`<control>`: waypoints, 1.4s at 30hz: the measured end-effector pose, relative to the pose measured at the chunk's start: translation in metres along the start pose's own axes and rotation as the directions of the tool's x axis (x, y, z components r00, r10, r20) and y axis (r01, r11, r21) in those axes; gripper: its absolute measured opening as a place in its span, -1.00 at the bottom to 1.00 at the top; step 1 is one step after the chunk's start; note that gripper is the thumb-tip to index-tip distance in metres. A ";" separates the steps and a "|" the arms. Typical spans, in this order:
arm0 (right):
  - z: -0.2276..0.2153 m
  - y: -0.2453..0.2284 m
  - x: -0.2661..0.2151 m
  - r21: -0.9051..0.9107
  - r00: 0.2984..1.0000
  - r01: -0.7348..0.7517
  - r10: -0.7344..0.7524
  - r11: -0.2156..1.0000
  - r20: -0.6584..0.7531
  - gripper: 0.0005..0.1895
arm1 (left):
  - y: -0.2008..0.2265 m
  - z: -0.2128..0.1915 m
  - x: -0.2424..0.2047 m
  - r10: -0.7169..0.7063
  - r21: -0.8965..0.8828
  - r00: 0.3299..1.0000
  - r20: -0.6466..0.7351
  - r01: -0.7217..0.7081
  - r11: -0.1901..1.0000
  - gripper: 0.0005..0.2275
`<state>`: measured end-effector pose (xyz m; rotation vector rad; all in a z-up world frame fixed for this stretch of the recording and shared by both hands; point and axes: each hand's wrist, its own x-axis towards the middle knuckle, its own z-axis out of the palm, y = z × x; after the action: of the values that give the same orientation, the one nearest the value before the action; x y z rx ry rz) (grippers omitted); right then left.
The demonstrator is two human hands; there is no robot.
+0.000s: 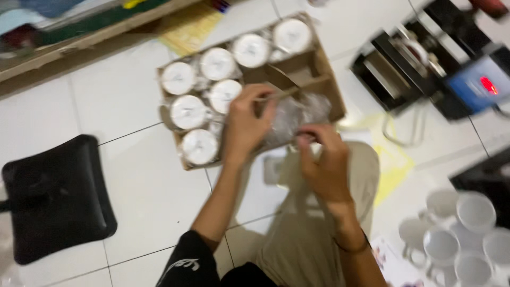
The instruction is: The person sits on the floor and applies printed stickers to white ceramic mugs. They unwrap a mug from plastic, position a sticker on its side, and smooth it down with their fingers. The person repeats this process with multiple mugs, handling them one at a time.
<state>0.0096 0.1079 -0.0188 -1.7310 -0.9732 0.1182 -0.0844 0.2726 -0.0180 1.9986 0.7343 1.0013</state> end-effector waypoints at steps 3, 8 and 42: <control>0.067 -0.012 0.035 0.000 0.953 0.227 -0.222 0.974 0.204 -0.77 | -0.036 -0.064 0.015 0.036 0.169 0.997 -0.067 -0.024 0.985 -0.80; 0.152 -0.013 0.071 0.091 0.812 0.359 -0.359 0.929 0.460 -0.74 | -0.080 -0.099 -0.002 -0.090 0.279 0.971 -0.221 0.151 0.948 -0.75; -0.060 -0.028 -0.007 0.407 0.935 -0.353 0.300 0.842 0.190 -0.72 | -0.068 0.095 -0.146 -0.473 -0.871 0.855 0.211 0.384 0.307 -0.66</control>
<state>0.0210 0.0603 0.0255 -1.4634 -0.6579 0.6255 -0.0914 0.1633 -0.1698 0.7212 0.5350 0.8529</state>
